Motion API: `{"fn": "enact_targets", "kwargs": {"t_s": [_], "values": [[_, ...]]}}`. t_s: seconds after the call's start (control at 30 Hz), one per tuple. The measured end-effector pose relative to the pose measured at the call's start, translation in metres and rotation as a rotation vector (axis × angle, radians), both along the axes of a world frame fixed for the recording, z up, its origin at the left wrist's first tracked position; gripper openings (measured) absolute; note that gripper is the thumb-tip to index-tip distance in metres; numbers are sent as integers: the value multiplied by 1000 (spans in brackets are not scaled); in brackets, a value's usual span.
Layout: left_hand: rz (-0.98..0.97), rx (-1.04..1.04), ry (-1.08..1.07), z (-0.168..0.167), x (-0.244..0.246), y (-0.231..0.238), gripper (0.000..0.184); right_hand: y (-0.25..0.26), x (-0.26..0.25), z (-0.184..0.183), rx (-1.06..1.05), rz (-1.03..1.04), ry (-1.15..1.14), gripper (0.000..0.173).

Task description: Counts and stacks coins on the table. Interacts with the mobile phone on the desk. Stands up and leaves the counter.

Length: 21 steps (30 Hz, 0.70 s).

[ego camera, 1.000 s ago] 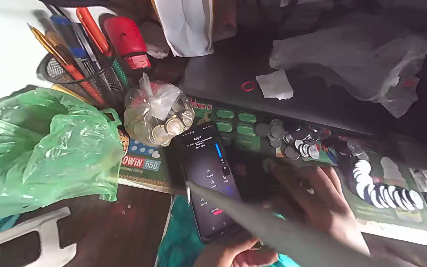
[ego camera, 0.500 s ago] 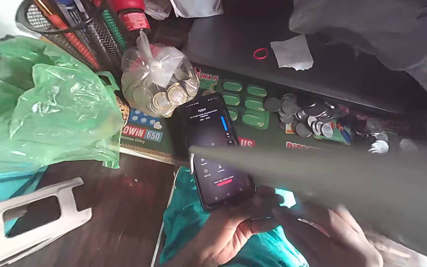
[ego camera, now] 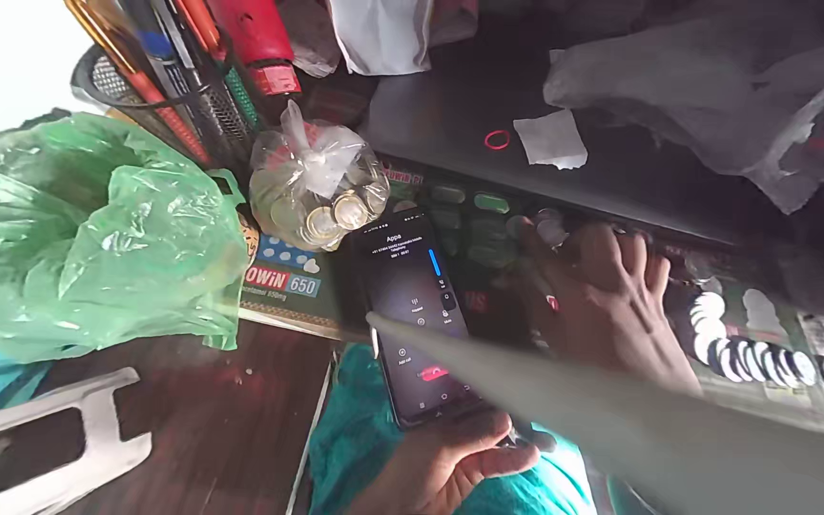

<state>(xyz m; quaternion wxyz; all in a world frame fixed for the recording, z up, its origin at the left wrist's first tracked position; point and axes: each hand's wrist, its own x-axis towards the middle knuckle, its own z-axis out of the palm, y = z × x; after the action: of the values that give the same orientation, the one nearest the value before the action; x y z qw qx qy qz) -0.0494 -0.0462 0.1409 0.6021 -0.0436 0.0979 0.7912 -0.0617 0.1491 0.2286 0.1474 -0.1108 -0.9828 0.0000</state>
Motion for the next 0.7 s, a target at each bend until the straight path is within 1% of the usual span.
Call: {"fn": "enact_targets", "kwargs": {"t_s": [0.07,0.1,0.17,0.23,0.3,0.37,0.5,0.57,0.7], "values": [[3,6,-3,0,-1,-2,30,-9,9,-4,3,27,30,45],[4,-4,-12,0,-1,-3,30,-13,18,-4,-30,64,39,43],[10,-27,-40,4,0,-4,28,-17,43,-2,-164,144,12,44],[21,-20,-58,5,0,-3,27,-14,67,-6,-283,210,2,38],[16,0,-56,2,0,0,27,-8,84,-16,-339,251,71,28],[6,13,-46,-1,0,2,27,-3,93,-29,-344,269,182,18],[20,8,-40,-1,1,3,26,-4,102,-37,-347,362,321,7],[32,3,-57,-1,3,2,25,-7,106,-37,-382,425,321,8],[46,60,-59,-6,3,1,29,-9,106,-36,-439,496,221,9]]}}
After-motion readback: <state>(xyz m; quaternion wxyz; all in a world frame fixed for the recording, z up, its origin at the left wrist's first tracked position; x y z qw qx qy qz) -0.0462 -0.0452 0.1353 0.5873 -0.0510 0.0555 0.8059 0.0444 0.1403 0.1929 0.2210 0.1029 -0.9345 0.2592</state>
